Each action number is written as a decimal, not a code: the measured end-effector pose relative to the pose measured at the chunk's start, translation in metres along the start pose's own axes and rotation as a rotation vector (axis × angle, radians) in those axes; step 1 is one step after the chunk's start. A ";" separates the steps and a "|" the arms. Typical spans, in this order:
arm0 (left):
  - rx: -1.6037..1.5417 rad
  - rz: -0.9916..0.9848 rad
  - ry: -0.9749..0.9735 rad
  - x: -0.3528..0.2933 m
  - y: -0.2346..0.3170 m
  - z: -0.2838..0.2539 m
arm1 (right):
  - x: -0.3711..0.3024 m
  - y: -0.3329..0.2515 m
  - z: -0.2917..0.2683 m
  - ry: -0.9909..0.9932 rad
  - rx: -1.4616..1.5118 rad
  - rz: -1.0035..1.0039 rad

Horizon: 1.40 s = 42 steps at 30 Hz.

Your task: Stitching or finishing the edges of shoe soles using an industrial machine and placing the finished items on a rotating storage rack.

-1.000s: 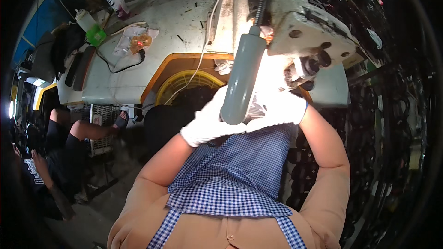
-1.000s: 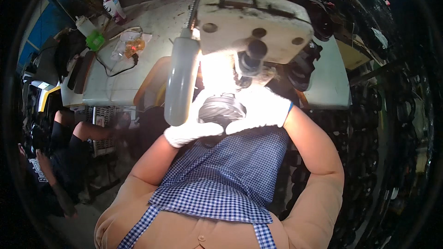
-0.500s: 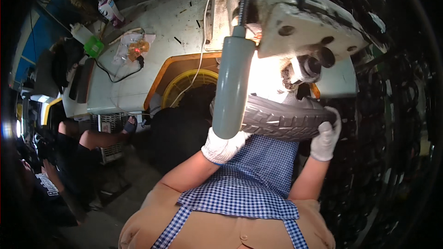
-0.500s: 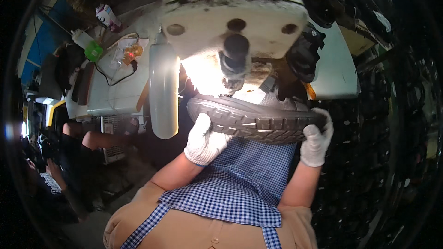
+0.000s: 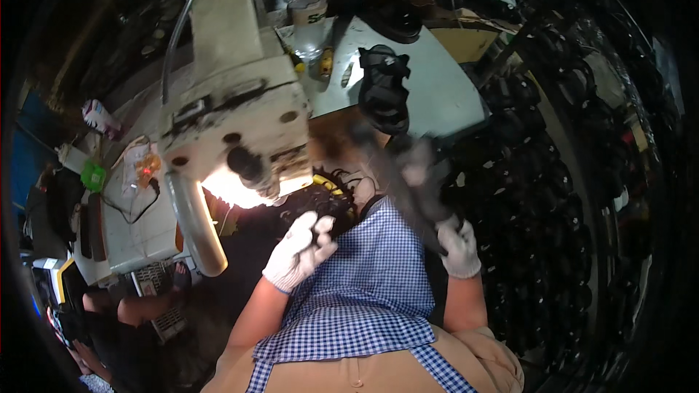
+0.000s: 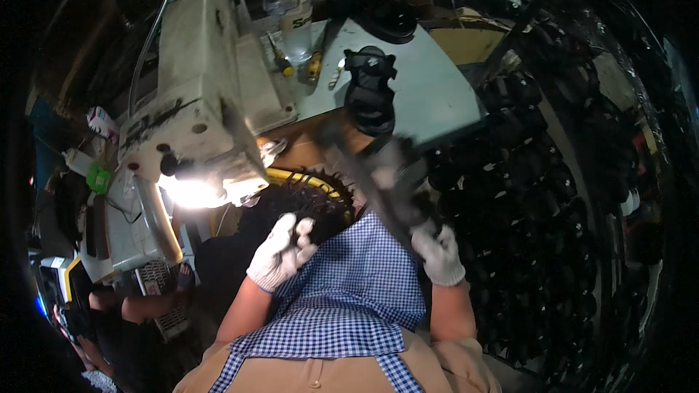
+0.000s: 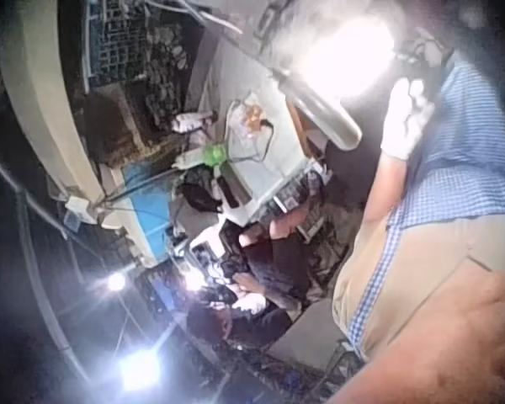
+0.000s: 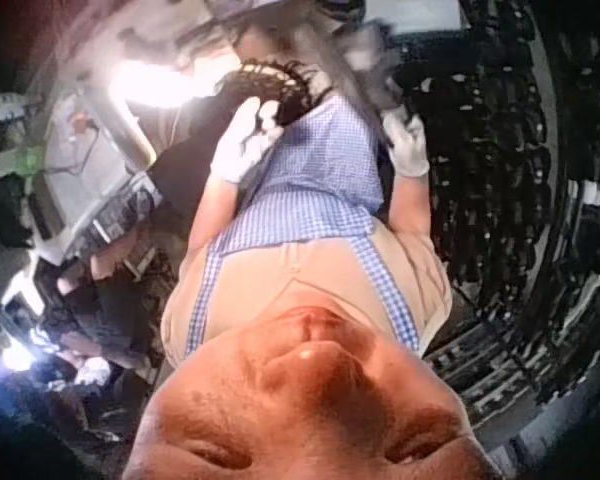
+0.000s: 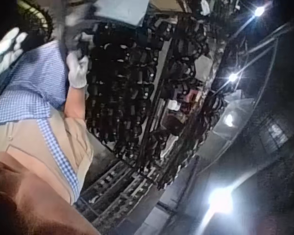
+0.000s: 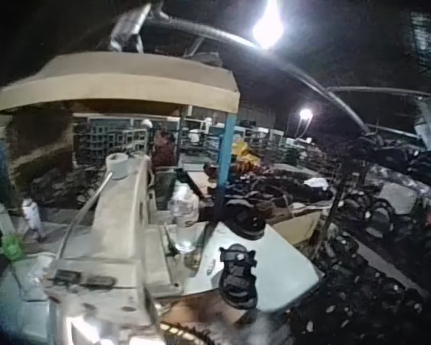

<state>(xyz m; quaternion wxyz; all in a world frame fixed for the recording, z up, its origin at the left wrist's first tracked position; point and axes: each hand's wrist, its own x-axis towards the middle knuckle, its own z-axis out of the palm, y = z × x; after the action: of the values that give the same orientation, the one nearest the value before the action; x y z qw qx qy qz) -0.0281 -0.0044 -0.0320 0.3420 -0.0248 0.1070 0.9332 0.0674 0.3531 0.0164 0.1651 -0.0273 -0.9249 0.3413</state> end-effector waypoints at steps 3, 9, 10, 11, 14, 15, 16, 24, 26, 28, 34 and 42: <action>0.058 -0.070 0.152 -0.009 -0.008 0.008 | 0.097 -0.008 0.017 0.448 0.365 0.239; 0.067 0.034 0.413 -0.028 -0.019 -0.009 | 0.248 0.055 0.027 -0.042 -0.483 0.255; 0.068 0.075 0.428 -0.034 -0.018 -0.018 | 0.253 0.022 0.025 -0.055 -0.466 0.272; 0.073 0.078 0.425 -0.039 -0.018 -0.019 | 0.255 -0.012 0.027 -0.071 -0.451 0.289; 0.049 0.147 0.554 -0.047 -0.018 -0.016 | 0.275 -0.038 0.045 -0.100 -0.496 0.349; 0.060 0.138 0.542 -0.046 -0.019 -0.017 | 0.281 -0.017 0.061 0.020 -0.536 0.341; 0.065 0.132 0.537 -0.046 -0.021 -0.019 | 0.279 -0.002 0.070 0.091 -0.564 0.274; 0.149 0.151 0.538 -0.041 -0.015 -0.028 | 0.138 0.034 0.062 0.346 -0.513 -0.207; 0.153 0.140 0.481 -0.037 -0.011 -0.034 | 0.103 0.009 0.037 0.491 -0.401 -0.478; 0.176 0.115 0.495 -0.030 -0.012 -0.037 | 0.066 -0.010 0.022 0.515 -0.477 -0.425; 0.257 0.012 0.290 0.003 -0.023 -0.005 | -0.004 -0.026 -0.026 0.418 -0.622 -0.453; 0.288 0.121 0.021 0.022 -0.022 0.070 | -0.026 -0.054 -0.025 0.118 -0.068 -0.363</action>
<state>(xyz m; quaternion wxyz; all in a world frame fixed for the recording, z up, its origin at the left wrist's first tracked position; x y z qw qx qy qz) -0.0289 0.0415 0.0296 0.2842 0.0211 0.2445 0.9268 0.1038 0.3229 0.0611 0.2767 0.1147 -0.9144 0.2721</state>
